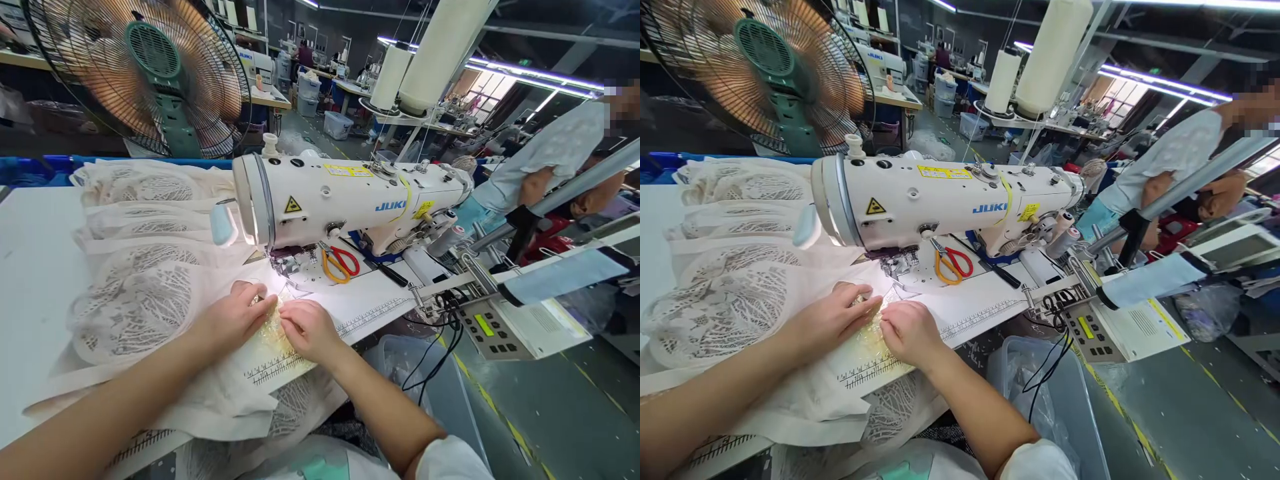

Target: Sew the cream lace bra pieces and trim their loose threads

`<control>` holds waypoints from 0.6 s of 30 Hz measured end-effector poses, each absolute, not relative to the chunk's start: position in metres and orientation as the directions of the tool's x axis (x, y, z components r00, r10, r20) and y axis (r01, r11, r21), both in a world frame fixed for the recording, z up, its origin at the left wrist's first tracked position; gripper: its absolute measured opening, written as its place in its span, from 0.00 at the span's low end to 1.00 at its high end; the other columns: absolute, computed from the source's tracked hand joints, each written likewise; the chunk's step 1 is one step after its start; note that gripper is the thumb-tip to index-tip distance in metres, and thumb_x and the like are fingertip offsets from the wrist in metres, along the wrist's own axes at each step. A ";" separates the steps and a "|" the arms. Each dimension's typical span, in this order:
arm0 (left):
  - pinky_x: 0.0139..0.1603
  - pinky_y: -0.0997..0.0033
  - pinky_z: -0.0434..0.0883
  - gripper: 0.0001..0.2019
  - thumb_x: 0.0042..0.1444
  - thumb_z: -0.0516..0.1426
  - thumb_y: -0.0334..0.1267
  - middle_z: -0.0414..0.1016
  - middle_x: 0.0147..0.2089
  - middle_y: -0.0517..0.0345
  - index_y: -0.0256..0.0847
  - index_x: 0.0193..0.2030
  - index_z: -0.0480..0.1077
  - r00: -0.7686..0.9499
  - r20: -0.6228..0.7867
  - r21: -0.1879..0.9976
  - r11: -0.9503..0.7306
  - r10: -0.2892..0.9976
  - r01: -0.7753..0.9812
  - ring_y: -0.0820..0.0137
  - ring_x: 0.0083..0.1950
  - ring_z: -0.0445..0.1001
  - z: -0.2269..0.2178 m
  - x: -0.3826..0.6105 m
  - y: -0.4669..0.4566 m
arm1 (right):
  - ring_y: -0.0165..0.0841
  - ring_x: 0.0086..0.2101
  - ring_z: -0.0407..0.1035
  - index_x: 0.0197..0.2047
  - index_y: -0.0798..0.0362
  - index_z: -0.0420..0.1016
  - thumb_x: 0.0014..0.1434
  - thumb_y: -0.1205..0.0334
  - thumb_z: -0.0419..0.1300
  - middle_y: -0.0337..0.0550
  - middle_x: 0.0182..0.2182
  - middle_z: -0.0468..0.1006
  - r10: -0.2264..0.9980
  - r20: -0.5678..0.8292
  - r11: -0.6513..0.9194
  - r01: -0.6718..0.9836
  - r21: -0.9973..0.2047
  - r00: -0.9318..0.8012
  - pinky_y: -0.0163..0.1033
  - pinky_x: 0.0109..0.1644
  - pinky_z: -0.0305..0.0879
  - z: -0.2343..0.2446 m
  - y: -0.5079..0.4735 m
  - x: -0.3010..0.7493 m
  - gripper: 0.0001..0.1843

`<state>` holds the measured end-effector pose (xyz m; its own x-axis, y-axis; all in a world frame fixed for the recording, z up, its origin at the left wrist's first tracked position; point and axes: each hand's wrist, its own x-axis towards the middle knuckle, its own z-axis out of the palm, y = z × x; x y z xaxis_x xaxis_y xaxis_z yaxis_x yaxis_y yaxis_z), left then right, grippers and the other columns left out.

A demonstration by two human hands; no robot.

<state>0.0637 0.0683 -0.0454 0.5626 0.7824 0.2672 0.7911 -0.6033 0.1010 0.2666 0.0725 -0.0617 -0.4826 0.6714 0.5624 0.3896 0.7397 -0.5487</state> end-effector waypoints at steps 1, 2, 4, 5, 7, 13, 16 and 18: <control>0.36 0.65 0.72 0.18 0.65 0.42 0.42 0.71 0.47 0.46 0.42 0.49 0.71 0.567 0.269 0.092 -0.607 0.779 0.790 0.60 0.44 0.69 -0.046 0.063 0.069 | 0.35 0.39 0.76 0.33 0.52 0.75 0.59 0.64 0.51 0.46 0.34 0.82 0.675 0.563 0.736 0.388 -0.554 -0.477 0.41 0.46 0.72 -0.062 0.073 0.267 0.12; 0.37 0.64 0.72 0.19 0.65 0.42 0.43 0.71 0.47 0.46 0.43 0.49 0.71 0.571 0.268 0.088 -0.610 0.776 0.788 0.60 0.44 0.69 -0.047 0.061 0.070 | 0.35 0.38 0.76 0.32 0.53 0.75 0.59 0.64 0.51 0.46 0.34 0.82 0.678 0.566 0.734 0.385 -0.560 -0.470 0.40 0.45 0.72 -0.062 0.073 0.267 0.11; 0.38 0.64 0.72 0.19 0.65 0.43 0.44 0.71 0.47 0.47 0.44 0.48 0.72 0.580 0.259 0.094 -0.617 0.773 0.781 0.60 0.45 0.69 -0.048 0.059 0.073 | 0.34 0.37 0.76 0.32 0.53 0.75 0.59 0.64 0.52 0.46 0.33 0.82 0.683 0.568 0.728 0.378 -0.572 -0.458 0.40 0.45 0.72 -0.062 0.073 0.267 0.11; 0.39 0.64 0.72 0.19 0.65 0.43 0.44 0.71 0.48 0.47 0.44 0.49 0.72 0.584 0.254 0.098 -0.622 0.771 0.777 0.60 0.45 0.69 -0.048 0.057 0.074 | 0.34 0.37 0.76 0.32 0.53 0.75 0.58 0.64 0.52 0.46 0.33 0.82 0.687 0.567 0.725 0.375 -0.578 -0.454 0.40 0.45 0.72 -0.062 0.073 0.268 0.11; 0.40 0.64 0.73 0.19 0.65 0.43 0.44 0.71 0.48 0.47 0.44 0.49 0.72 0.594 0.240 0.107 -0.629 0.768 0.770 0.60 0.46 0.70 -0.048 0.055 0.076 | 0.34 0.37 0.76 0.32 0.53 0.75 0.58 0.64 0.52 0.46 0.33 0.82 0.695 0.556 0.716 0.376 -0.588 -0.455 0.40 0.45 0.72 -0.062 0.073 0.268 0.11; 0.42 0.64 0.72 0.20 0.64 0.42 0.43 0.71 0.50 0.46 0.45 0.51 0.72 0.585 0.187 0.126 -0.610 0.789 0.782 0.59 0.49 0.70 -0.046 0.049 0.084 | 0.34 0.39 0.75 0.33 0.54 0.75 0.59 0.65 0.51 0.48 0.35 0.82 0.712 0.504 0.696 0.394 -0.601 -0.489 0.41 0.48 0.71 -0.061 0.072 0.268 0.11; 0.41 0.63 0.72 0.22 0.64 0.41 0.45 0.72 0.50 0.45 0.45 0.51 0.73 0.574 0.173 0.152 -0.598 0.800 0.787 0.59 0.48 0.70 -0.043 0.046 0.091 | 0.34 0.39 0.75 0.33 0.53 0.75 0.58 0.65 0.51 0.48 0.36 0.82 0.721 0.488 0.686 0.408 -0.602 -0.492 0.41 0.48 0.70 -0.061 0.073 0.268 0.11; 0.41 0.64 0.72 0.23 0.63 0.40 0.46 0.72 0.50 0.45 0.44 0.50 0.73 0.569 0.162 0.159 -0.590 0.806 0.791 0.59 0.48 0.71 -0.040 0.045 0.096 | 0.34 0.39 0.75 0.33 0.53 0.75 0.58 0.65 0.51 0.47 0.36 0.82 0.729 0.475 0.678 0.421 -0.603 -0.494 0.41 0.48 0.70 -0.061 0.073 0.267 0.10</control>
